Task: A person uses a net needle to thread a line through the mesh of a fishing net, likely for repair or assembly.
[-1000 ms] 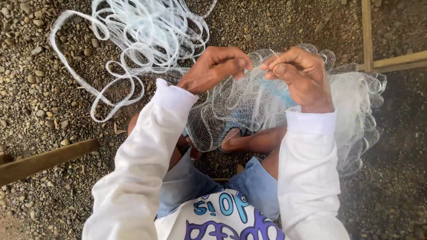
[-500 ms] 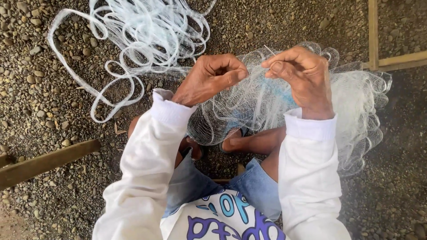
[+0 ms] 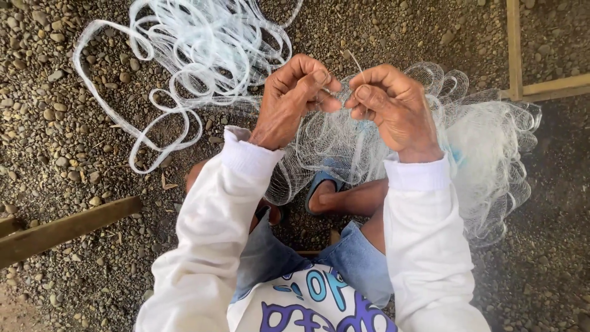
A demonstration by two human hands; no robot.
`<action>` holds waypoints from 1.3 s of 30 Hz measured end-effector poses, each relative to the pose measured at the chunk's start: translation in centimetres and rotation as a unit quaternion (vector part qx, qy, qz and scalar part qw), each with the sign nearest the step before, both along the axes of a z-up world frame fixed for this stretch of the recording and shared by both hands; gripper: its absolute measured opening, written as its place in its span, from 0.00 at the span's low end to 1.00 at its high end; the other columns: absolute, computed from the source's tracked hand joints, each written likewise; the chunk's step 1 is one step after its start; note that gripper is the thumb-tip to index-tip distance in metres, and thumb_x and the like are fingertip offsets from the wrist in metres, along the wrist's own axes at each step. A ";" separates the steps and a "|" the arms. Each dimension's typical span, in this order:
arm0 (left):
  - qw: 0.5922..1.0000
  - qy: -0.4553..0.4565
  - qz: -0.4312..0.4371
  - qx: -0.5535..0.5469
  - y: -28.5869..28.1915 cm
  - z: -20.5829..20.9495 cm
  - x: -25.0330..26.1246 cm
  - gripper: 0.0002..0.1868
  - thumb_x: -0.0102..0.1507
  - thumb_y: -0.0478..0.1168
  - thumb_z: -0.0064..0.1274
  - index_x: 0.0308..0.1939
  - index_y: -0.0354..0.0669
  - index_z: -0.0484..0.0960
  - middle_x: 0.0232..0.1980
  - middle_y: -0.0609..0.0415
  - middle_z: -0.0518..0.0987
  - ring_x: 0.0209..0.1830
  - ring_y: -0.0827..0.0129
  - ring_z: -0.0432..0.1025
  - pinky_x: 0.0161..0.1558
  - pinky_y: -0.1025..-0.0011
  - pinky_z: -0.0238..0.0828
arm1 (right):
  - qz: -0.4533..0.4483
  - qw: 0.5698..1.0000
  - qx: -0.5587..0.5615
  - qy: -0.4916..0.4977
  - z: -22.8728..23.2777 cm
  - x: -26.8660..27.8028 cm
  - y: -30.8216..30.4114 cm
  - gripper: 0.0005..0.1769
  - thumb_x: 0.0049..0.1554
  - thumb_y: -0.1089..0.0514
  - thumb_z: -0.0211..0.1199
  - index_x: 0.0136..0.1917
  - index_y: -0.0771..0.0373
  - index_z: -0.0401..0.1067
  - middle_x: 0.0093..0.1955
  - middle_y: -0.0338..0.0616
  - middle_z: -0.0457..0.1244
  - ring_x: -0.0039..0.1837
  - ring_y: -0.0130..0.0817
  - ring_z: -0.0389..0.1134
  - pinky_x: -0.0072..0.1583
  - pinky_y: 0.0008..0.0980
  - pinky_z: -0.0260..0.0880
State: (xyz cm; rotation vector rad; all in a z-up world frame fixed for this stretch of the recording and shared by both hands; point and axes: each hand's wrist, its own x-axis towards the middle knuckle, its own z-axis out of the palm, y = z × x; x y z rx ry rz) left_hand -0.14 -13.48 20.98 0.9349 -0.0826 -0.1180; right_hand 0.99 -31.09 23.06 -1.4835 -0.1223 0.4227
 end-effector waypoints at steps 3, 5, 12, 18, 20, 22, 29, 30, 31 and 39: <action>0.999 0.008 0.013 0.037 0.0 0.5 -0.2 0.08 0.57 0.46 0.46 0.30 0.49 0.70 0.30 0.55 0.77 0.19 0.74 0.71 0.25 0.79 0.69 | -0.018 0.999 -0.026 0.023 0.1 0.1 -0.1 0.13 0.51 0.55 0.59 0.48 0.62 0.65 0.37 0.43 0.64 0.35 0.24 0.65 0.39 0.20 0.68; 0.999 -0.020 0.029 0.025 -0.1 0.5 0.0 0.10 0.57 0.47 0.48 0.30 0.46 0.71 0.27 0.55 0.75 0.18 0.77 0.66 0.21 0.82 0.67 | -0.027 0.998 0.011 0.052 0.1 0.1 -0.3 0.12 0.50 0.56 0.60 0.46 0.62 0.65 0.36 0.44 0.64 0.34 0.24 0.65 0.41 0.20 0.69; 0.999 -0.023 0.007 0.043 0.1 -0.2 0.0 0.07 0.58 0.43 0.46 0.30 0.45 0.71 0.25 0.55 0.74 0.17 0.79 0.64 0.17 0.84 0.63 | -0.008 0.983 0.164 0.087 -0.4 0.3 -0.7 0.07 0.53 0.60 0.57 0.45 0.65 0.65 0.36 0.41 0.61 0.40 0.24 0.64 0.38 0.16 0.63; 0.996 -0.054 0.004 0.071 0.5 -0.2 -0.3 0.07 0.60 0.44 0.45 0.32 0.46 0.71 0.26 0.56 0.75 0.15 0.82 0.63 0.19 0.86 0.63 | 0.006 0.970 0.211 0.121 -0.8 0.4 -0.7 0.05 0.53 0.59 0.57 0.43 0.63 0.66 0.44 0.47 0.62 0.40 0.28 0.63 0.45 0.25 0.67; 0.993 -0.092 0.003 0.071 0.6 -0.5 -0.2 0.06 0.61 0.42 0.45 0.32 0.45 0.71 0.28 0.56 0.73 0.19 0.80 0.64 0.20 0.85 0.64 | -0.002 0.950 0.254 0.184 -1.0 0.6 -0.6 0.03 0.51 0.62 0.58 0.41 0.60 0.66 0.45 0.45 0.61 0.45 0.30 0.63 0.49 0.31 0.68; 0.993 -0.089 0.001 0.077 0.6 -0.5 -0.2 0.06 0.61 0.42 0.44 0.32 0.46 0.71 0.28 0.57 0.73 0.19 0.80 0.64 0.21 0.85 0.64 | -0.023 0.945 0.256 0.203 -1.0 0.6 -0.3 0.03 0.49 0.63 0.57 0.39 0.59 0.66 0.40 0.42 0.59 0.41 0.29 0.61 0.47 0.31 0.68; 0.992 -0.093 -0.007 0.086 0.7 -0.5 -0.2 0.07 0.61 0.41 0.43 0.31 0.43 0.70 0.27 0.55 0.73 0.16 0.80 0.63 0.17 0.85 0.63 | -0.054 0.926 0.288 0.237 -1.1 0.4 0.4 0.02 0.46 0.64 0.55 0.36 0.61 0.64 0.33 0.42 0.58 0.36 0.31 0.60 0.44 0.34 0.67; 0.992 -0.093 -0.007 0.086 0.8 -0.3 -0.2 0.07 0.61 0.41 0.43 0.31 0.43 0.70 0.27 0.55 0.73 0.16 0.80 0.63 0.17 0.85 0.63 | -0.055 0.926 0.288 0.237 -1.0 0.4 0.5 0.02 0.46 0.64 0.55 0.36 0.61 0.64 0.33 0.42 0.58 0.36 0.31 0.60 0.44 0.34 0.67; 0.993 -0.078 -0.010 0.089 0.8 -0.1 -0.3 0.06 0.61 0.41 0.43 0.31 0.44 0.70 0.26 0.55 0.73 0.15 0.80 0.62 0.16 0.86 0.62 | -0.057 0.922 0.296 0.242 -1.0 0.4 0.6 0.02 0.46 0.64 0.54 0.36 0.62 0.64 0.33 0.42 0.58 0.36 0.31 0.60 0.43 0.33 0.67; 0.993 -0.047 -0.014 0.103 1.0 0.1 -0.5 0.06 0.60 0.41 0.44 0.31 0.44 0.71 0.23 0.56 0.73 0.14 0.81 0.64 0.14 0.86 0.61 | -0.043 0.921 0.305 0.241 -0.9 0.2 0.8 0.02 0.46 0.62 0.54 0.35 0.61 0.65 0.34 0.42 0.59 0.34 0.30 0.60 0.43 0.34 0.67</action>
